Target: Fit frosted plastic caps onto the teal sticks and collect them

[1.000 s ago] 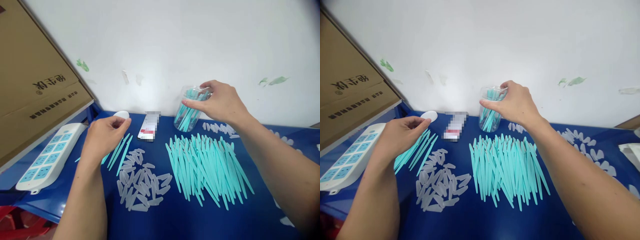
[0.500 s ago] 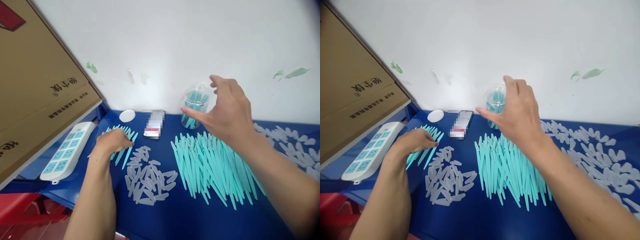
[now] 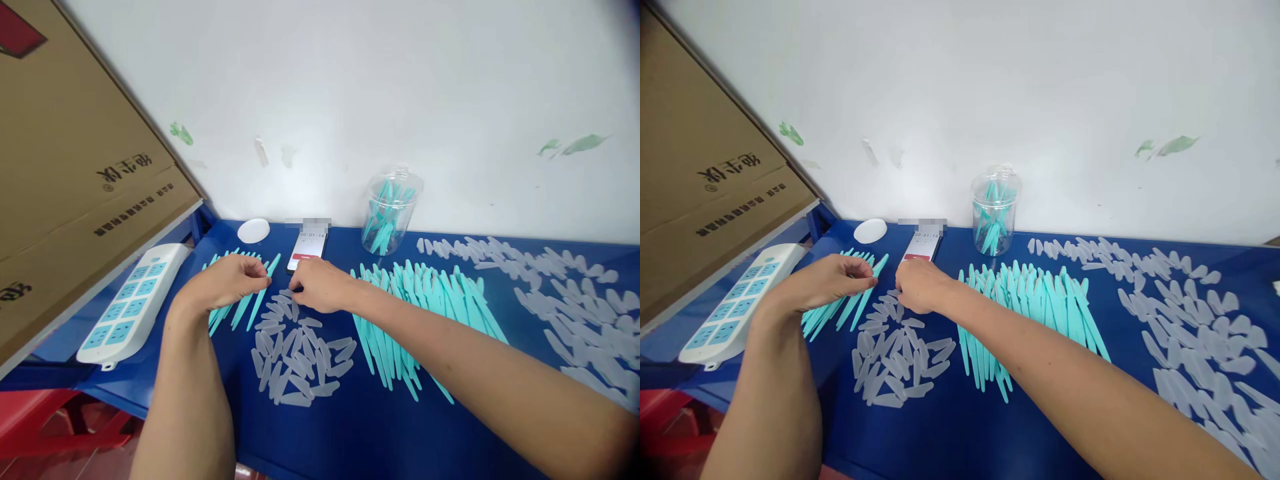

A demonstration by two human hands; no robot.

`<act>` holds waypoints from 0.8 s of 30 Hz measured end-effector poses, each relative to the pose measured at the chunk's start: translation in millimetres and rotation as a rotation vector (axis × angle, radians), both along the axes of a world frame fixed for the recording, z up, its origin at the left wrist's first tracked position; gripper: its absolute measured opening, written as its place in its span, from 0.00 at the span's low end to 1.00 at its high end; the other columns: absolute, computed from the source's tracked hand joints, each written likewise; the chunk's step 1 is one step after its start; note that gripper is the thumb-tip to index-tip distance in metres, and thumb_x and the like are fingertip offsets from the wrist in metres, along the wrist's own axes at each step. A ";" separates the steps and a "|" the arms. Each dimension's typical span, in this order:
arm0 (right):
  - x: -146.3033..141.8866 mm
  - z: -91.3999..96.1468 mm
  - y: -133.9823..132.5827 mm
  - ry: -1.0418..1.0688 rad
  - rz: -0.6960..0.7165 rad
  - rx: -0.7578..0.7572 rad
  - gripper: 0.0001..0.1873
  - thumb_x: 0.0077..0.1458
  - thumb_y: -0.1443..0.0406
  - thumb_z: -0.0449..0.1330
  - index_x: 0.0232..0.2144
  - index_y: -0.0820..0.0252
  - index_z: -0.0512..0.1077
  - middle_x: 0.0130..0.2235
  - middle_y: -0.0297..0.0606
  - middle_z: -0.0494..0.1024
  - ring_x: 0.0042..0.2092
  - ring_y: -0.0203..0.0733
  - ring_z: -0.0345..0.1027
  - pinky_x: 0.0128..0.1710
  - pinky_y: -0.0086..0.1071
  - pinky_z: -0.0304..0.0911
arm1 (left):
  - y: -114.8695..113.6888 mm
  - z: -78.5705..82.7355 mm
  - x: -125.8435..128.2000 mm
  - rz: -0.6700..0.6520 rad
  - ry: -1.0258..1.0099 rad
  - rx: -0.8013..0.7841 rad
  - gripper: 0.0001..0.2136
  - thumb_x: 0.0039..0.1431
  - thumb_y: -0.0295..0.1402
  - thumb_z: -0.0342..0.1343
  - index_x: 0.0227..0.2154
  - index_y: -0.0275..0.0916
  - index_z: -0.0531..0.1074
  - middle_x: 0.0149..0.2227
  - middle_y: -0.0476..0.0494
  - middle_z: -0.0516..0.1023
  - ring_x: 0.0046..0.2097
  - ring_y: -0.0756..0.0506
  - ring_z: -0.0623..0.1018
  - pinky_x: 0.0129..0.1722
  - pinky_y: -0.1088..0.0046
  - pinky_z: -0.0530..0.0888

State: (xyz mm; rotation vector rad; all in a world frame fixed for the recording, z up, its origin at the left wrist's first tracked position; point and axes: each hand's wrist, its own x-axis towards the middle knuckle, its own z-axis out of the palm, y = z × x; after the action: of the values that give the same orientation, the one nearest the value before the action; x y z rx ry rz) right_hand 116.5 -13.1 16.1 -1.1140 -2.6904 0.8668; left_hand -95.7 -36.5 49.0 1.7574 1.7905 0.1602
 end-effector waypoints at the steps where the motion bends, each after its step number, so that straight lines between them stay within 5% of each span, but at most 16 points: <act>1: -1.1 -0.2 -0.4 0.012 -0.005 -0.017 0.08 0.58 0.71 0.63 0.29 0.60 0.82 0.34 0.42 0.84 0.36 0.43 0.73 0.34 0.34 0.61 | -1.5 1.8 -0.5 -0.004 -0.026 0.016 0.12 0.52 0.46 0.62 0.27 0.42 0.76 0.26 0.48 0.79 0.27 0.45 0.74 0.25 0.72 0.66; 7: 21.8 17.3 -7.7 0.103 -0.163 -0.042 0.08 0.58 0.72 0.62 0.29 0.60 0.80 0.34 0.41 0.84 0.36 0.43 0.74 0.35 0.34 0.63 | -8.8 8.4 9.5 -0.011 -0.173 0.162 0.19 0.63 0.52 0.60 0.45 0.42 0.78 0.35 0.45 0.84 0.35 0.43 0.82 0.34 0.69 0.77; 10: 72.8 36.0 -24.1 0.189 -0.278 -0.050 0.10 0.66 0.66 0.58 0.37 0.58 0.80 0.36 0.38 0.84 0.36 0.40 0.75 0.35 0.33 0.65 | -14.5 11.1 32.0 -0.051 -0.220 0.267 0.21 0.67 0.53 0.57 0.51 0.45 0.81 0.36 0.46 0.83 0.33 0.45 0.81 0.30 0.70 0.75; 13: 132.3 42.6 -49.5 0.388 -0.433 -0.248 0.10 0.66 0.58 0.63 0.40 0.56 0.81 0.35 0.35 0.82 0.35 0.38 0.74 0.34 0.33 0.67 | -22.8 12.0 64.1 -0.212 -0.265 0.417 0.16 0.69 0.49 0.58 0.48 0.49 0.85 0.38 0.46 0.84 0.35 0.46 0.79 0.33 0.70 0.75; 17: 178.6 27.2 -74.5 0.661 -0.569 -0.413 0.08 0.61 0.58 0.69 0.39 0.55 0.83 0.33 0.33 0.79 0.36 0.37 0.71 0.39 0.33 0.68 | -31.9 8.0 99.3 -0.364 -0.295 0.504 0.11 0.70 0.43 0.60 0.47 0.51 0.87 0.37 0.47 0.84 0.36 0.46 0.80 0.31 0.72 0.74; 24: 183.9 3.4 -74.5 0.821 -0.567 -0.542 0.04 0.60 0.63 0.71 0.38 0.55 0.84 0.31 0.31 0.77 0.34 0.35 0.68 0.38 0.30 0.67 | -33.0 -5.0 112.1 -0.510 -0.263 0.569 0.11 0.71 0.34 0.61 0.50 0.52 0.85 0.38 0.48 0.80 0.35 0.49 0.77 0.32 0.72 0.72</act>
State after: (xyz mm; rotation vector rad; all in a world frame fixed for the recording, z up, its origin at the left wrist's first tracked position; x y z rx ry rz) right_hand 300.4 -87.6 19.5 -1.1505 -1.4216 1.5285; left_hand 16.4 -69.6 44.0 2.3945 1.1217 0.7027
